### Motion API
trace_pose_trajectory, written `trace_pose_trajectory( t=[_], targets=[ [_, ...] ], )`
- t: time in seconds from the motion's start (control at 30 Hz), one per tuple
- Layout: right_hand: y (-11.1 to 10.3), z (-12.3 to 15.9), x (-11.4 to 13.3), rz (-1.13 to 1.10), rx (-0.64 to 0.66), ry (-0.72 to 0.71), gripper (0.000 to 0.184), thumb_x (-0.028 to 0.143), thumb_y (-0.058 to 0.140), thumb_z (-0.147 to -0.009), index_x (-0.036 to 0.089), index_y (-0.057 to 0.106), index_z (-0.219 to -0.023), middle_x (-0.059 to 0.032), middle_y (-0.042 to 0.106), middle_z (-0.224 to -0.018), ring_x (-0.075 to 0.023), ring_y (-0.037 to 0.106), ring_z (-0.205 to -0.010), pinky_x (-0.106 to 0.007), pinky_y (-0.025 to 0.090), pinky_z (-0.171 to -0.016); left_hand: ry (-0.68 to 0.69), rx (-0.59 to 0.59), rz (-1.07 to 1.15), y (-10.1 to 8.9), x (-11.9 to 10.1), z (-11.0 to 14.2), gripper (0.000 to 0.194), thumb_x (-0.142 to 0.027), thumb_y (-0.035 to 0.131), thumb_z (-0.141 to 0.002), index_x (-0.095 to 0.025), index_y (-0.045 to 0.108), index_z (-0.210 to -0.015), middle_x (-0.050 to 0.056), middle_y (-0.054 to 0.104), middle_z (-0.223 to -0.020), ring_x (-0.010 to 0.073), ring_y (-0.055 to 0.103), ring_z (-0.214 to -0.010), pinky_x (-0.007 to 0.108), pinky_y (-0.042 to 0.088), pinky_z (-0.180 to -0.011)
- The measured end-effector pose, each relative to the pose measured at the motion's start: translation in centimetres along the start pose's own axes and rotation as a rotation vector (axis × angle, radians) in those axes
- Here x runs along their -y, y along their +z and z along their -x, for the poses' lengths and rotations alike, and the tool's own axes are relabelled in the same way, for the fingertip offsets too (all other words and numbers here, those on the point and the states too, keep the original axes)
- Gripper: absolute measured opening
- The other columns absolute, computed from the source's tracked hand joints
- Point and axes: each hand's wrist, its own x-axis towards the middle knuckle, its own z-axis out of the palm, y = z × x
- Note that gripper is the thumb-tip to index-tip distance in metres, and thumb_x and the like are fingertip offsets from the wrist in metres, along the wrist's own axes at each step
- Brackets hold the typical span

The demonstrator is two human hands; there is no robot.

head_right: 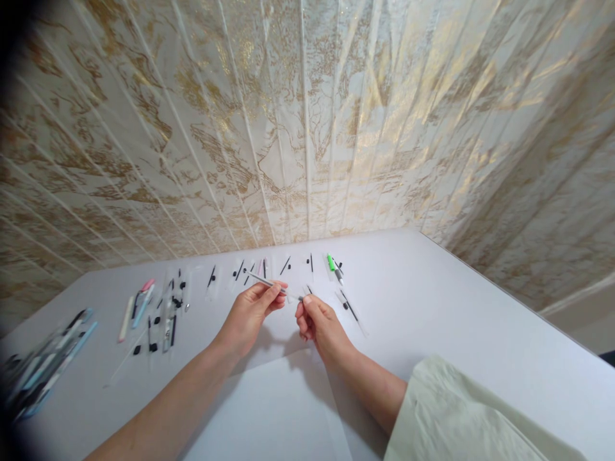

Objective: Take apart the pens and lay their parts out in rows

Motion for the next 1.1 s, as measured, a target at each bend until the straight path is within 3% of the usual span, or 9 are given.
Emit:
trace_pose_trajectory(
  t=[0.3,0.57,0.73,0.97,1.1],
  targets=[
    [-0.9,0.0,0.5,0.433,-0.031,-0.264,0.038,0.048,0.045,-0.091,0.018,0.053,-0.069,0.0036,0.046,-0.052,-0.0098,0.039,-0.049,-0.024,0.032,-0.051,-0.056,0.016,0.112,0.3,-0.1,0.2,0.034,-0.043,0.076,-0.066,-0.014,0.072,-0.083,0.002,0.065,-0.075,0.0107,0.059,-0.073,0.027,0.052,-0.079],
    [-0.6,-0.3,1.1,-0.011,-0.010,-0.011,0.041,0.050,0.051,-0.086,0.018,0.047,-0.061,0.0075,0.035,-0.044,-0.0068,0.026,-0.041,-0.022,0.026,-0.045,0.025,0.088,0.002,0.6,-0.7,0.8,0.030,-0.041,0.071,-0.073,-0.017,0.071,-0.090,0.003,0.069,-0.083,0.0127,0.062,-0.076,0.030,0.053,-0.082],
    [-0.7,-0.4,1.4,-0.034,-0.041,0.001,0.041,0.048,0.057,-0.082,0.018,0.044,-0.058,0.0089,0.031,-0.042,-0.0055,0.021,-0.040,-0.022,0.022,-0.044,0.060,0.083,-0.067,0.9,-0.8,0.9,0.029,-0.040,0.069,-0.074,-0.016,0.072,-0.090,0.003,0.070,-0.082,0.0130,0.062,-0.073,0.028,0.054,-0.076],
    [-1.0,-0.7,0.8,0.215,-0.145,-0.110,0.043,0.054,0.051,-0.085,0.020,0.045,-0.059,0.0073,0.032,-0.044,-0.0086,0.028,-0.043,-0.024,0.027,-0.046,-0.003,-0.012,0.031,1.4,0.1,1.0,0.032,-0.040,0.072,-0.071,-0.014,0.072,-0.089,0.005,0.071,-0.079,0.0136,0.063,-0.072,0.028,0.054,-0.076],
    [-1.5,-0.6,1.1,0.554,-0.176,-0.310,0.042,0.049,0.043,-0.091,0.020,0.046,-0.060,0.0041,0.039,-0.051,-0.0108,0.036,-0.050,-0.025,0.030,-0.051,-0.073,-0.020,0.147,1.5,0.4,1.0,0.035,-0.042,0.074,-0.069,-0.013,0.071,-0.088,0.006,0.070,-0.079,0.0122,0.062,-0.072,0.026,0.053,-0.076]
  ],
)
